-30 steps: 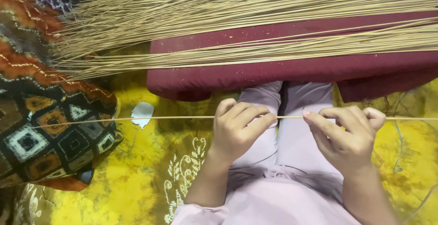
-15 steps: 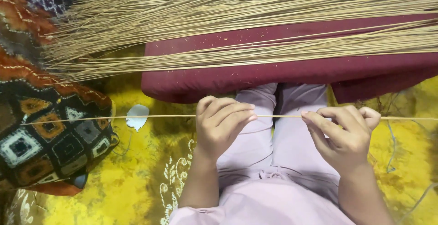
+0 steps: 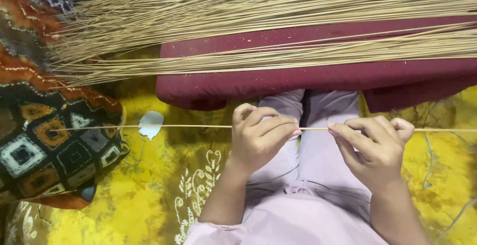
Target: Weaving individual bamboo sticks into a mat using a manual threading process.
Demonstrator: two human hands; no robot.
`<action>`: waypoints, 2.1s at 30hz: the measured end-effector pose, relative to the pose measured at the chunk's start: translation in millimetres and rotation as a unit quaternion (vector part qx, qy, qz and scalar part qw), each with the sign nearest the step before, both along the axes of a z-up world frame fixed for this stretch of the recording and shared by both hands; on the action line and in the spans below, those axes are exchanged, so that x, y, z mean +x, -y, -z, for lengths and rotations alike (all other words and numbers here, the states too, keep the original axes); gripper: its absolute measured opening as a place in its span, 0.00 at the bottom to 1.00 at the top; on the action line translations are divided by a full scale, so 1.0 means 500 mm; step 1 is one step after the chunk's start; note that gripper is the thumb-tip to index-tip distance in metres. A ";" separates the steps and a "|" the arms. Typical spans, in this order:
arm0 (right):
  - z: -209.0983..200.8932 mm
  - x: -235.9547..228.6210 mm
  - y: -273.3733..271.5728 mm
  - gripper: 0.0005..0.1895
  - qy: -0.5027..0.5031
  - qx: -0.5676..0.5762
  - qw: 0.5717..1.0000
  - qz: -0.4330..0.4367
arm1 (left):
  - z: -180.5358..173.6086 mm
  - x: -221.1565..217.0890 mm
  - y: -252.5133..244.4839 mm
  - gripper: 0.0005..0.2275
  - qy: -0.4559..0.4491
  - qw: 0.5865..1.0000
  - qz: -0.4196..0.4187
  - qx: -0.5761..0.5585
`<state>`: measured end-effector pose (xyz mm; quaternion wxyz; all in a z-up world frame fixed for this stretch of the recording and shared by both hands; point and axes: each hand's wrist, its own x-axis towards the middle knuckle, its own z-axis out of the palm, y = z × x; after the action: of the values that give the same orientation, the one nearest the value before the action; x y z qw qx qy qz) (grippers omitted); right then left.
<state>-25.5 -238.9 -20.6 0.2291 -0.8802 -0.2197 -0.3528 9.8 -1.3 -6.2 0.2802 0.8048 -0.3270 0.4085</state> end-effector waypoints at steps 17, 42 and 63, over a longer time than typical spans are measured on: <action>-0.009 0.005 0.001 0.08 0.014 0.000 1.000 0.016 | -0.014 -0.012 -0.052 0.14 -0.050 0.991 -0.097 -0.079; 0.006 0.008 0.022 0.08 0.000 -0.015 0.999 0.029 | -0.029 0.001 -0.084 0.03 -0.067 0.997 -0.017 0.024; 0.034 0.018 0.058 0.08 -0.003 -0.009 0.999 0.052 | -0.014 -0.008 -0.195 0.26 -0.025 0.959 -0.282 -0.019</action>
<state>-16.6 -268.0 -37.7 0.2033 -0.8933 -0.1765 -0.3599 5.9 96.1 0.9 0.1770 0.8689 -0.0719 0.4566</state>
